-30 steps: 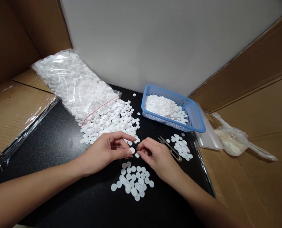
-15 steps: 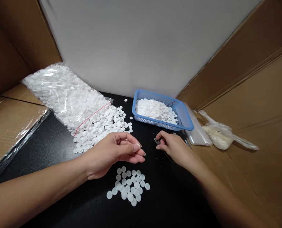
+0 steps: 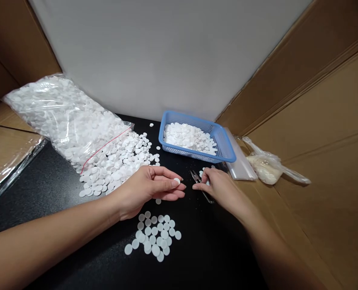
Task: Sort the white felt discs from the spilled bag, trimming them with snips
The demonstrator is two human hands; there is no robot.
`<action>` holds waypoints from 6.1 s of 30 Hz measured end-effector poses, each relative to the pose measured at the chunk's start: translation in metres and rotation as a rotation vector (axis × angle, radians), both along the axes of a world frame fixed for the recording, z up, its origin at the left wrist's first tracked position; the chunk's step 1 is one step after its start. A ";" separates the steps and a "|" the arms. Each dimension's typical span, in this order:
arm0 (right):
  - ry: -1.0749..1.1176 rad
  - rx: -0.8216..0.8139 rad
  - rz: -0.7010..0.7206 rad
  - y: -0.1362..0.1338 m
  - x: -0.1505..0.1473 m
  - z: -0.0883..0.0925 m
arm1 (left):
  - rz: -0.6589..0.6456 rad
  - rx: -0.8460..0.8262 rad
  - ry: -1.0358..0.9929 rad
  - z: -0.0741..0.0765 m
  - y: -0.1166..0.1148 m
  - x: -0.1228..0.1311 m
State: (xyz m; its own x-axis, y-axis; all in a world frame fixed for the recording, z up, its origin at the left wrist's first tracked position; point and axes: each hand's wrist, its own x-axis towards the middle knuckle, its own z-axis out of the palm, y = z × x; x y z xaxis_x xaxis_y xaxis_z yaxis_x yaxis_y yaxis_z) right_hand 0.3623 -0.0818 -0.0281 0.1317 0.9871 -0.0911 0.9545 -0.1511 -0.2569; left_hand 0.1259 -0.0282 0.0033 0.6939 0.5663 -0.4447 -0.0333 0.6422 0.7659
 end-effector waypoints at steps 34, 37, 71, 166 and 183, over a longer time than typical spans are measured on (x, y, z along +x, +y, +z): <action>0.343 0.537 0.254 -0.045 -0.054 0.029 | 0.001 -0.038 0.017 0.010 0.001 -0.004; 0.386 0.535 0.257 -0.044 -0.054 0.027 | -0.011 -0.032 0.002 0.011 0.001 -0.004; 0.272 0.644 0.360 -0.048 -0.053 0.025 | -0.085 -0.018 -0.034 0.015 -0.002 -0.008; 0.331 0.721 0.322 -0.049 -0.069 0.022 | 0.067 -0.060 -0.069 0.011 -0.017 -0.008; 0.214 0.772 0.344 -0.050 -0.066 0.021 | 0.051 -0.085 -0.066 0.013 -0.017 -0.009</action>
State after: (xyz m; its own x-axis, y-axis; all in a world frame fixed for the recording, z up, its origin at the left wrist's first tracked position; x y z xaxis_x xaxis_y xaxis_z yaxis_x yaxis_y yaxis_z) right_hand 0.2965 -0.1316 -0.0068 -0.1281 0.7648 0.6315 0.8348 0.4269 -0.3477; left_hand 0.1172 -0.0448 0.0162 0.6946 0.5635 -0.4472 -0.1157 0.7011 0.7036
